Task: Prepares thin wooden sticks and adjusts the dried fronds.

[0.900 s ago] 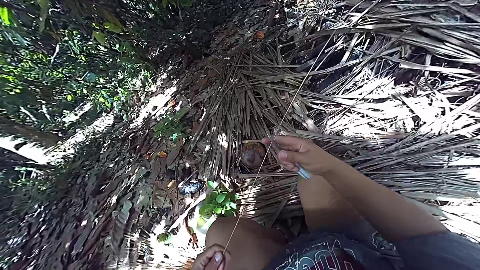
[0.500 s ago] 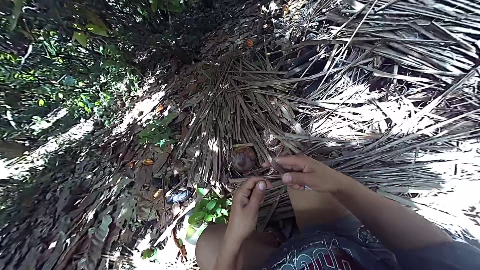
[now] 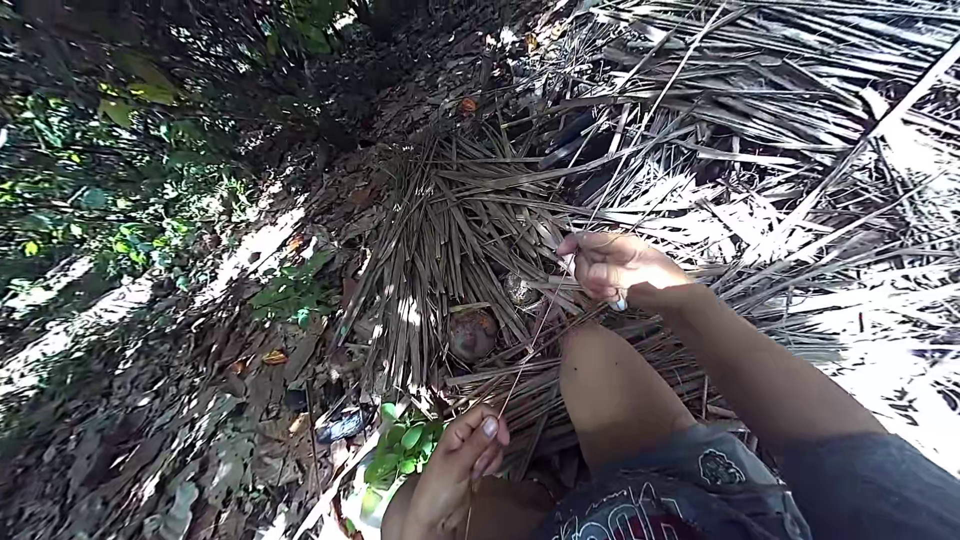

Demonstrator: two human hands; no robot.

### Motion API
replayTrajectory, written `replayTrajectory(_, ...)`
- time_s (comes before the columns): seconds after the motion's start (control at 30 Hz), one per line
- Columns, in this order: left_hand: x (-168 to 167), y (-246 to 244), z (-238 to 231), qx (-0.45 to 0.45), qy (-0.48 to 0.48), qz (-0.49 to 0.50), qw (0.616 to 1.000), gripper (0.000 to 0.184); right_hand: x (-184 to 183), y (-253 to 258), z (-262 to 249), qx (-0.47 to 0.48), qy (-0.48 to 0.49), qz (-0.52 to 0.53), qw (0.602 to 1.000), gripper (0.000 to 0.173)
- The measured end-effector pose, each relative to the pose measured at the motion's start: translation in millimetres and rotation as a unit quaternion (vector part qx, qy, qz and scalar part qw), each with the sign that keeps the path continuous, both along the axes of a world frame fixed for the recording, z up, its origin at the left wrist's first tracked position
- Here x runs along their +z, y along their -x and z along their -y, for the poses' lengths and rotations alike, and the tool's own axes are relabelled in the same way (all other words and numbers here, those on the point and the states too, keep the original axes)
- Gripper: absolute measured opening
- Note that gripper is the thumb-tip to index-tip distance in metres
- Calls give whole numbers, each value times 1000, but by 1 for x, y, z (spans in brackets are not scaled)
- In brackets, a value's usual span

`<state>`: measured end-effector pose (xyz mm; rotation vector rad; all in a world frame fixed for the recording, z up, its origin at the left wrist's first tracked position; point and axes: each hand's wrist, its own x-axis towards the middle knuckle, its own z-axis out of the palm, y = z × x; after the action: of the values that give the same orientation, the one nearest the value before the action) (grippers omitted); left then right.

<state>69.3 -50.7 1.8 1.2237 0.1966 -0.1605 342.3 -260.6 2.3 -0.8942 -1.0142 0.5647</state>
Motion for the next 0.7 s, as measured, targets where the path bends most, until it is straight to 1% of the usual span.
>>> replayTrajectory(0.1,-1,8,-11,-12,5,-22,1000,16,16,-18,7,-11,-2,-17,1000,38)
replayTrajectory(0.13,-2,10,-14,-14,8,-30,999,16,21,-23,10,-24,3,-23,999,32)
replayTrajectory(0.17,-2,13,-16,-11,8,-36,999,16,27,-26,13,-49,14,-32,998,30)
replayTrajectory(0.23,-3,17,-21,-3,10,-47,999,16,36,-36,18,-87,21,-38,995,37)
replayTrajectory(0.27,-4,19,-24,-3,12,-51,999,16,39,-41,21,-98,19,-39,994,37)
replayTrajectory(0.43,-4,25,-37,-20,15,-63,998,17,51,-65,32,-114,14,2,993,34)
replayTrajectory(0.53,-4,27,-41,-27,17,-66,997,16,63,-77,40,-147,17,20,989,37)
replayTrajectory(0.63,-4,30,-44,-34,8,-64,997,15,77,-92,50,-175,14,39,984,37)
replayTrajectory(0.7,-5,35,-49,-36,4,-62,997,16,87,-110,61,-213,-20,39,976,37)
